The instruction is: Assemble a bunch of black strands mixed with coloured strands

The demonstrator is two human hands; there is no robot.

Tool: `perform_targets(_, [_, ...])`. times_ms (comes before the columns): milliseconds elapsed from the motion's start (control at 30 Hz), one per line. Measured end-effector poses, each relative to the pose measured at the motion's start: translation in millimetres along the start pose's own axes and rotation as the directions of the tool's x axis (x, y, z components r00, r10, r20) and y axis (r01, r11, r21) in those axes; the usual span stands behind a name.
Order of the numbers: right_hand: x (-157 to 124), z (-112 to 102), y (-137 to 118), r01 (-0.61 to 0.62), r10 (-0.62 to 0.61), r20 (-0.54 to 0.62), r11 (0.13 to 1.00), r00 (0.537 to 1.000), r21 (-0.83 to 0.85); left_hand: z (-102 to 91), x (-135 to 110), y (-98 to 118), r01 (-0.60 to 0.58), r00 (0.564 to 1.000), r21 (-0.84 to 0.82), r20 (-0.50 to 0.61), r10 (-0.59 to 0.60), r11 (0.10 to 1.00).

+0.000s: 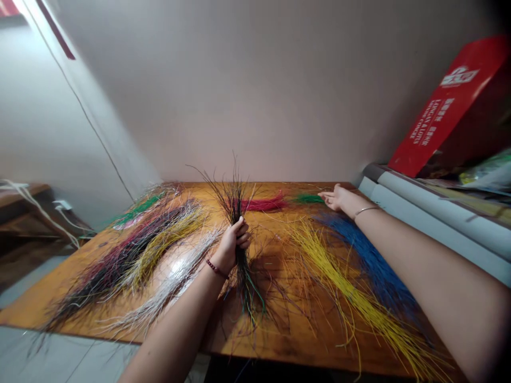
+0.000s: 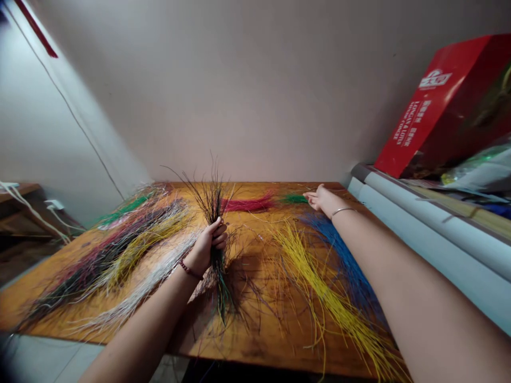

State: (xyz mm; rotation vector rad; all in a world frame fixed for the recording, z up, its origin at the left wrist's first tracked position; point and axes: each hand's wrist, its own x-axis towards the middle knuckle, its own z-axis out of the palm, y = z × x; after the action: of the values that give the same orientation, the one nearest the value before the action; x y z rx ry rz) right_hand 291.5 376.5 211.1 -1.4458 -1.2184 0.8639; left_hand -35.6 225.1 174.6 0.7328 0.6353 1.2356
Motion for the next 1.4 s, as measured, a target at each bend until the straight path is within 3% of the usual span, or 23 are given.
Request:
perform_targets(100, [-6.4, 29.7, -14.1, -0.243, 0.215, 0.239, 0.965, 0.947, 0.097, 1.9, -1.1, 0.5, -0.012, 1.0, 0.031, -0.021, 0.013, 0.999])
perform_targets(133, [-14.5, 41.3, -21.3, -0.267, 0.217, 0.315, 0.955, 0.924, 0.125, 2.9, -1.7, 0.4, -0.014, 0.999, 0.046, -0.034, 0.016, 0.999])
perform_targets(200, [-40.0, 64.0, -37.5, -0.226, 0.139, 0.426, 0.961, 0.894, 0.161, 4.8, -3.0, 0.0, -0.018, 0.999, 0.081, -0.049, 0.022, 0.997])
perform_targets(333, [-105.3, 99.5, -65.3, -0.111, 0.003, 0.709, 0.988, 0.705, 0.106, 7.1, -4.8, -2.1, -0.038, 0.998, 0.149, -0.037, 0.044, 0.988])
perform_targets(367, [-118.6, 106.0, -69.4, -0.08, -0.014, 0.725, 0.992, 0.689, 0.095, 7.4, -5.2, -2.7, -0.043, 0.998, 0.159, -0.037, 0.05, 0.986])
perform_targets(433, [-136.5, 117.2, -73.6, -0.035, -0.043, 0.698, 0.995, 0.714, 0.097, 7.6, -5.7, -3.7, -0.055, 0.997, 0.165, -0.039, 0.062, 0.985])
perform_targets(500, [-143.1, 126.4, -74.7, -0.018, -0.064, 0.622, 0.992, 0.781, 0.125, 7.6, -6.4, -3.9, -0.073, 0.996, 0.155, -0.03, 0.079, 0.985])
perform_targets(600, [-140.9, 136.9, -75.5, -0.023, -0.08, 0.502, 0.981, 0.861, 0.195, 7.3, -7.4, -3.0, -0.088, 0.996, 0.138, -0.001, 0.089, 0.986])
perform_targets(700, [-138.8, 143.8, -76.4, -0.015, -0.098, 0.424, 0.967, 0.9, 0.255, 6.2, -7.8, -1.2, -0.069, 0.997, 0.113, 0.027, 0.067, 0.991])
perform_targets(867, [-145.7, 150.0, -73.7, -0.023, -0.092, 0.38, 0.958, 0.921, 0.287, 3.1, -6.4, 0.9, -0.024, 0.998, 0.017, 0.057, 0.023, 1.0])
perform_targets(1100, [-148.7, 149.7, -72.8, -0.094, -0.063, 0.445, 0.943, 0.893, 0.321, -0.2, -3.5, 1.7, 0.005, 0.998, -0.065, 0.065, 0.0, 0.998])
perform_targets(1400, [-141.9, 153.2, -63.9, -0.089, -0.032, 0.374, 0.949, 0.927, 0.303, -1.3, -2.9, 1.3, 0.013, 0.998, -0.106, 0.066, -0.006, 0.994])
